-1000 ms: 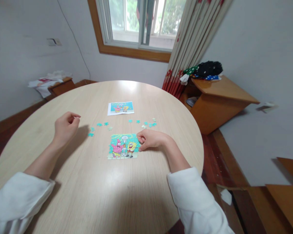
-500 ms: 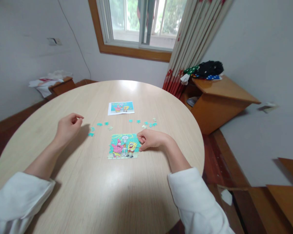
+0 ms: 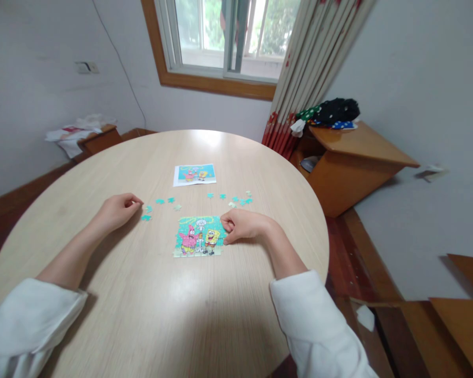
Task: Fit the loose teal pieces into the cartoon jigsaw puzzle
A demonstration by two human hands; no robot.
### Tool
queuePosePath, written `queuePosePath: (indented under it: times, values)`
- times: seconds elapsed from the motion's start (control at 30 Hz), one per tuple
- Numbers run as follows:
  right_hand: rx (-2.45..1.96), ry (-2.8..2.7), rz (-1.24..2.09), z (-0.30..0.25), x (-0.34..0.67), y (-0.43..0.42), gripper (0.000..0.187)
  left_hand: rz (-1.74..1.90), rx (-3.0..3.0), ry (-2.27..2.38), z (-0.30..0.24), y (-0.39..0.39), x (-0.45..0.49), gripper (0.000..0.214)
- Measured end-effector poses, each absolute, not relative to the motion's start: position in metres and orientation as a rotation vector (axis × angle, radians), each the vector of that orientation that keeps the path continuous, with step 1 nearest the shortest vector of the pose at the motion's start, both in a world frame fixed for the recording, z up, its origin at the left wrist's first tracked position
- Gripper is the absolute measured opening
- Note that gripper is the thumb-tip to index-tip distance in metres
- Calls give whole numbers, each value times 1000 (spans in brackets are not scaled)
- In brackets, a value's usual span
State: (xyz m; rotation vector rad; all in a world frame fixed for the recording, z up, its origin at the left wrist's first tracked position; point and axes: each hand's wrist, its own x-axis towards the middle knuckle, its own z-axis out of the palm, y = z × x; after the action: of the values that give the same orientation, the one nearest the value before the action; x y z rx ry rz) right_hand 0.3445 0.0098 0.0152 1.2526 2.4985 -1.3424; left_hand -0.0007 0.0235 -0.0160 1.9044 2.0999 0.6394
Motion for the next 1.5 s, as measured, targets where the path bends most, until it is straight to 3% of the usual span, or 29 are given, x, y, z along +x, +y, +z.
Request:
queuePosePath:
  times: [0.37, 0.5, 0.6, 0.7, 1.2, 1.5]
  values:
    - [1380, 2567, -1501, 10, 351, 11, 33, 649, 1883, 2091, -17, 24, -3, 19]
    - [1922, 2761, -1486, 1, 355, 20, 30, 657, 1878, 2102, -15, 24, -1, 17]
    - [2527, 2734, -1187, -6, 365, 33, 18, 663, 1881, 2105, -15, 24, 0, 16]
    - [2786, 2632, -920, -11, 378, 43, 8, 671, 1881, 2101, -14, 23, 1, 15]
    - [2449, 2687, -625, -17, 386, 45, 25, 692, 1867, 2083, -15, 24, 0, 16]
    - [2704, 2527, -393, -19, 393, 49, 31, 700, 1880, 2070, -16, 24, 0, 18]
